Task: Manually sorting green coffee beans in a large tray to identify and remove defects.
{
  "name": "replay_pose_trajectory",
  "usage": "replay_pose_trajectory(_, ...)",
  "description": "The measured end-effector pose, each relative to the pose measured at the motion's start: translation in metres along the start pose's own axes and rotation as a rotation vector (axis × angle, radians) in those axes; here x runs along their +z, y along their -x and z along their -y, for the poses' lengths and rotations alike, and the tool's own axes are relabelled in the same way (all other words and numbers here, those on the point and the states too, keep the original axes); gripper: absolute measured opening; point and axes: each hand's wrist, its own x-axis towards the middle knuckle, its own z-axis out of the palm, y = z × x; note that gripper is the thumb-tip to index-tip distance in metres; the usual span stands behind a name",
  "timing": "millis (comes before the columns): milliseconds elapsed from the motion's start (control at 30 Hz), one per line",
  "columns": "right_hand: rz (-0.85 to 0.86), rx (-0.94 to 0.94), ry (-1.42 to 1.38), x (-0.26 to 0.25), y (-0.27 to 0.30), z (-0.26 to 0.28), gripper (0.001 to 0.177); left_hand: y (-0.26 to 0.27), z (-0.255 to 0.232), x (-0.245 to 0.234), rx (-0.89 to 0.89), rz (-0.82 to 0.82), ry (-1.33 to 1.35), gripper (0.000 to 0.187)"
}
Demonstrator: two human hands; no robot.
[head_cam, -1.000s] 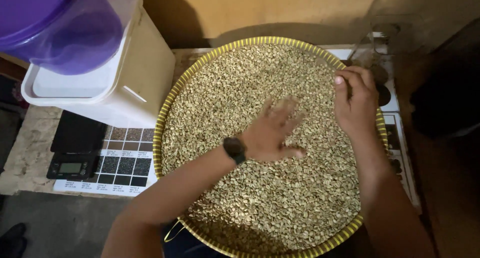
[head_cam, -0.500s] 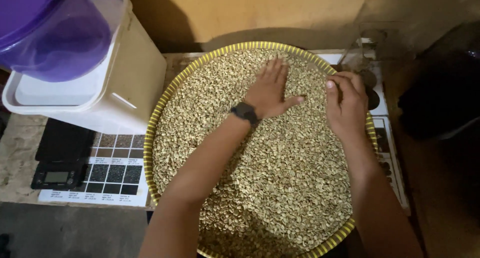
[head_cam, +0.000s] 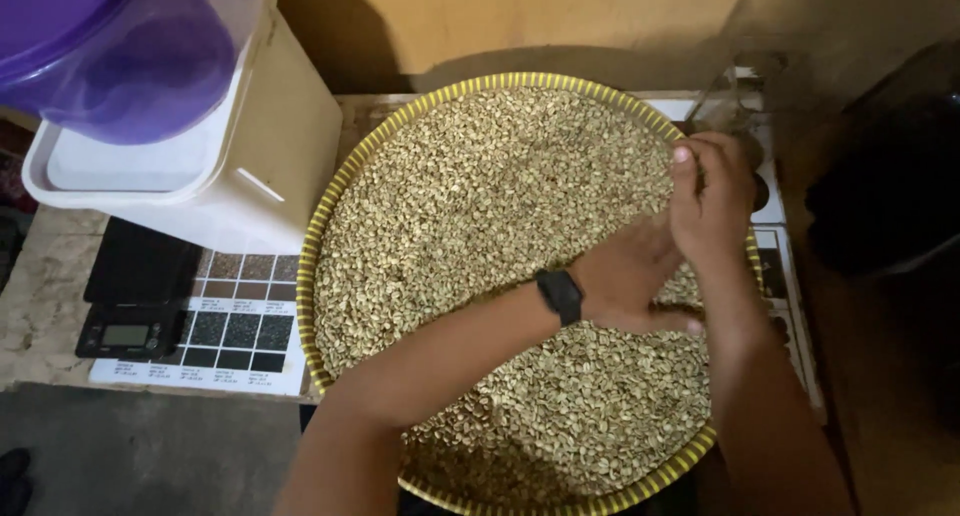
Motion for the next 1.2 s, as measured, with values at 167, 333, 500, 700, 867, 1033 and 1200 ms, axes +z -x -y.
replay_pose_trajectory(167, 0.021, -0.016, 0.011, -0.006, -0.003, 0.003, 0.028, 0.021, -0.039, -0.001, 0.076, 0.007, 0.007, 0.109)
replay_pose_trajectory(333, 0.063, 0.107, -0.109, -0.014, -0.005, 0.015, 0.042, 0.042, -0.073, -0.012, 0.069, 0.123, 0.075, 0.117)
replay_pose_trajectory(500, 0.103, 0.105, -0.158, -0.015, -0.012, 0.033, 0.038, 0.050, -0.105, -0.049, 0.062, 0.471, -0.026, 0.122)
replay_pose_trajectory(700, 0.189, 0.258, -0.132, -0.014, -0.014, 0.040, 0.039, 0.084, -0.121, -0.069, 0.089, 0.491, 0.019, 0.116)
replay_pose_trajectory(867, 0.175, 0.230, -0.152, -0.011, -0.010, 0.038, 0.038, 0.103, -0.113, -0.099, 0.043, 0.491, 0.067, 0.112)
replay_pose_trajectory(1033, 0.187, 0.240, -0.118, -0.010, -0.010, 0.039, 0.042, 0.114, -0.088, -0.125, -0.075, 0.533, 0.038, 0.109)
replay_pose_trajectory(1200, 0.218, 0.287, -0.139, -0.010, -0.011, 0.046, 0.037, 0.118, -0.072, -0.137, -0.239, 0.353, -0.104, 0.115)
